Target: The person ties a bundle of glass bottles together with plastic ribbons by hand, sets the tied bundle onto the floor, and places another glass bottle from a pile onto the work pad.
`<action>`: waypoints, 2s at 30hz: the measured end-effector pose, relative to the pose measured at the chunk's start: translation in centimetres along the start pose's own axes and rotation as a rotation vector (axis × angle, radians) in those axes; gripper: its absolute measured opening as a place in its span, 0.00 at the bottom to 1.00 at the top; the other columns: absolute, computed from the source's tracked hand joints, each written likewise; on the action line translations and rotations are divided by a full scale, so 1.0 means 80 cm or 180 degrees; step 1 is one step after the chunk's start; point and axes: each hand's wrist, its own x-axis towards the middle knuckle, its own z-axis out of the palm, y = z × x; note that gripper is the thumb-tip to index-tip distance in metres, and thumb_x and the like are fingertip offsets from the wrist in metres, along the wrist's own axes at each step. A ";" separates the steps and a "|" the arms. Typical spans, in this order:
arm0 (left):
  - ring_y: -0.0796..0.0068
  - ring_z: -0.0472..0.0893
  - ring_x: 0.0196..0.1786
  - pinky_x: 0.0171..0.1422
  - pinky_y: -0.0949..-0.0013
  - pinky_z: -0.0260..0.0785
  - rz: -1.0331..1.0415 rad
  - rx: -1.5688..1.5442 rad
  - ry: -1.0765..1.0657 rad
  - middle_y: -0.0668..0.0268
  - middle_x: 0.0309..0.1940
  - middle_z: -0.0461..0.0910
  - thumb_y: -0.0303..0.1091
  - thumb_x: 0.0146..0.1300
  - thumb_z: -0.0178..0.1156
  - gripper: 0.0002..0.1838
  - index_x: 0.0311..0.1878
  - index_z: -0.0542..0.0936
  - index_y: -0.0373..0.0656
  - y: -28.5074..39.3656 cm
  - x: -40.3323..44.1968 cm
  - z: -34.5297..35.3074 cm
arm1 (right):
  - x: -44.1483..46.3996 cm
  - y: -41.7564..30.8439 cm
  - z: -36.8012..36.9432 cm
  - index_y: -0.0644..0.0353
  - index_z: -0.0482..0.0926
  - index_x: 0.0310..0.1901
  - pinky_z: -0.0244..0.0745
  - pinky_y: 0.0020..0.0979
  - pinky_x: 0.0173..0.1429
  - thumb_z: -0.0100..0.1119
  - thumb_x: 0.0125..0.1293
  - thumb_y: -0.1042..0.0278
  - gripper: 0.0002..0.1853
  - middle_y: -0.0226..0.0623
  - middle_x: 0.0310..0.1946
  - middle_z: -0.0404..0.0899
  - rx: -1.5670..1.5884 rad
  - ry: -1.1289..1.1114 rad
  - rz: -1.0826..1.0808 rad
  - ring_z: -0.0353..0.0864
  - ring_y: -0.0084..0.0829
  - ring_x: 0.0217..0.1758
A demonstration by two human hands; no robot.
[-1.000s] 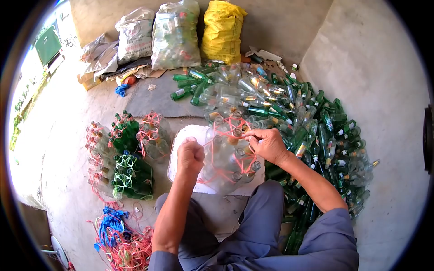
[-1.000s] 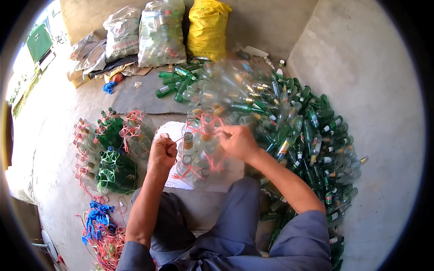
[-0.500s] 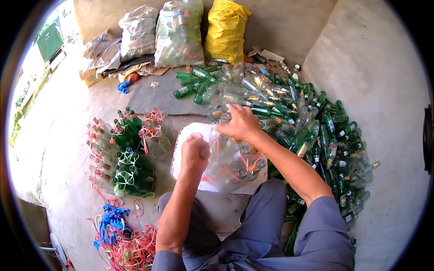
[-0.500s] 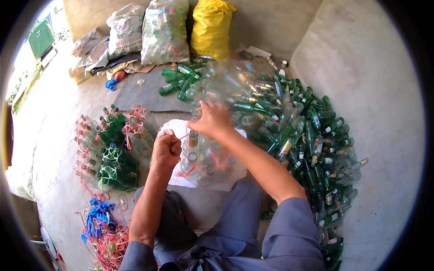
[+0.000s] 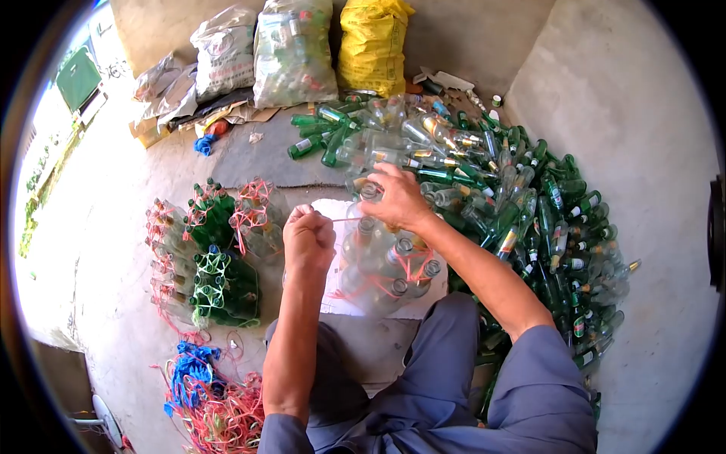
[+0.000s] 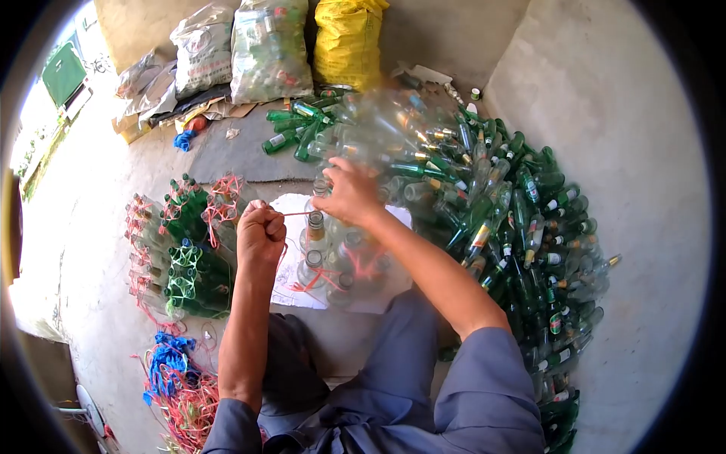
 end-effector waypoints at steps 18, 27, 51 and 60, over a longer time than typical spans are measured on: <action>0.45 0.82 0.33 0.35 0.51 0.72 0.2147 0.5163 -0.1922 0.52 0.28 0.80 0.20 0.56 0.60 0.08 0.35 0.72 0.41 -0.076 -0.079 0.081 | 0.005 -0.003 0.001 0.50 0.89 0.47 0.67 0.42 0.71 0.71 0.44 0.48 0.27 0.32 0.68 0.72 0.0223 -0.0302 0.0300 0.68 0.51 0.66; 0.55 0.83 0.33 0.33 0.56 0.74 0.2383 0.6000 -0.2826 0.57 0.30 0.80 0.27 0.62 0.58 0.06 0.41 0.73 0.40 -0.070 -0.121 0.083 | 0.001 -0.005 0.002 0.53 0.88 0.41 0.66 0.43 0.71 0.72 0.44 0.46 0.24 0.32 0.65 0.73 0.0199 -0.0156 0.0259 0.68 0.50 0.65; 0.89 0.63 0.26 0.31 0.80 0.56 0.0950 0.3040 -0.0684 0.77 0.26 0.68 0.14 0.58 0.50 0.10 0.38 0.72 0.42 -0.035 -0.138 0.008 | -0.002 -0.008 -0.002 0.55 0.89 0.42 0.62 0.43 0.73 0.73 0.45 0.34 0.32 0.35 0.67 0.71 0.0161 -0.0134 0.0192 0.67 0.49 0.66; 0.90 0.64 0.24 0.28 0.81 0.55 0.0561 0.2347 -0.0647 0.76 0.25 0.70 0.16 0.56 0.53 0.09 0.38 0.73 0.41 -0.032 -0.137 0.001 | -0.002 0.006 -0.027 0.61 0.81 0.60 0.50 0.49 0.80 0.70 0.38 0.18 0.56 0.44 0.76 0.59 0.0397 -0.0843 -0.0121 0.53 0.56 0.77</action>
